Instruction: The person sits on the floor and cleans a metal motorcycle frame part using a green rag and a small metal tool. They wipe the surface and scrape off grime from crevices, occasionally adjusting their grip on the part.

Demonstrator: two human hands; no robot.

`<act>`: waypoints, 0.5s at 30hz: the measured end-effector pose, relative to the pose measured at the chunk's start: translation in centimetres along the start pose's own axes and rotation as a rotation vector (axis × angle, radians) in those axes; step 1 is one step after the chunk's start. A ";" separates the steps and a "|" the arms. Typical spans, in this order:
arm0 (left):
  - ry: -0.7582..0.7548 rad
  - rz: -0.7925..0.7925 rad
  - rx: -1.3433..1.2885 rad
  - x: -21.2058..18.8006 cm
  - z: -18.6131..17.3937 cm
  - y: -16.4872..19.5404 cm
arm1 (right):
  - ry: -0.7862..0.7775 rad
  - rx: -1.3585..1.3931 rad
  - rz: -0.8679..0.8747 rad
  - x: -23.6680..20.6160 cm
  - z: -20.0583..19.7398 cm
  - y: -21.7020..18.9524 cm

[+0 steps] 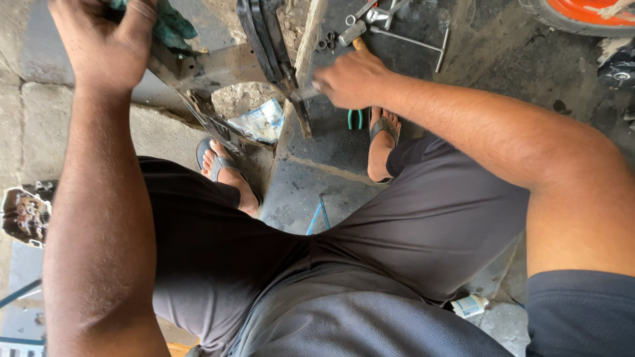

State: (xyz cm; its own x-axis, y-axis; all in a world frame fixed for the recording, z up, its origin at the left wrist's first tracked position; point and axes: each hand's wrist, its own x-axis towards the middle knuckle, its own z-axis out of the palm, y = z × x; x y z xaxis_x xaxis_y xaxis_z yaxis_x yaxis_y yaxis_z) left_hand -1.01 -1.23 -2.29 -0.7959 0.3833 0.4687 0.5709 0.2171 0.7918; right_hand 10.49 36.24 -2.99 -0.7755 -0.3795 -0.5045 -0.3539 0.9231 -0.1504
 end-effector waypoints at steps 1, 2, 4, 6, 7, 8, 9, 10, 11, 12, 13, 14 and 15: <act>-0.004 -0.009 0.004 -0.2 0.0 -0.1 | 0.001 0.074 0.017 0.0 -0.1 0.0; -0.018 0.061 -0.020 -0.5 -0.1 -0.2 | 0.004 0.148 0.032 0.0 0.0 0.0; -0.028 0.149 -0.017 -1.0 -0.2 -0.4 | 0.071 0.029 -0.023 -0.1 0.3 0.0; -0.024 0.163 0.023 -1.3 -0.3 -0.5 | 0.057 -0.062 -0.054 -0.3 0.9 0.2; -0.023 0.164 0.037 -1.4 -0.3 -0.4 | 0.011 -0.094 -0.059 -0.4 1.3 0.4; -0.024 0.152 0.043 -1.4 -0.4 -0.3 | -0.035 -0.125 -0.062 -0.6 1.8 0.5; -0.028 0.150 0.056 -1.4 -0.4 -0.2 | -0.026 -0.132 -0.063 -0.7 2.2 0.7; -0.032 0.148 0.069 -1.4 -0.4 0.0 | -0.017 -0.139 -0.063 -0.9 2.7 0.8; -0.037 0.149 0.088 -1.2 -0.5 0.1 | -0.015 -0.146 -0.065 -0.9 3.0 0.9; -0.041 0.151 0.077 -1.2 -0.4 0.4 | -0.017 -0.190 -0.106 -0.9 3.3 0.9; -0.045 0.152 0.066 -1.2 -0.4 0.6 | -0.020 -0.235 -0.150 -0.9 3.4 0.8; -0.050 0.156 0.026 -1.2 -0.4 0.9 | -0.021 -0.280 -0.196 -0.9 3.5 0.6; -0.051 0.160 0.015 -1.2 -0.4 1.1 | -0.116 -0.287 -0.176 -0.8 3.4 0.3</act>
State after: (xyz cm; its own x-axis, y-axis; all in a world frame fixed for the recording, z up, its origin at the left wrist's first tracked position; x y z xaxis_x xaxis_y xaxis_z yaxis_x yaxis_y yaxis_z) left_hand 0.50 -1.79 -1.80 -0.6837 0.4588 0.5674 0.6925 0.1629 0.7028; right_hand 12.80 37.00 -5.46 -0.6309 -0.5063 -0.5879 -0.6221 0.7829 -0.0066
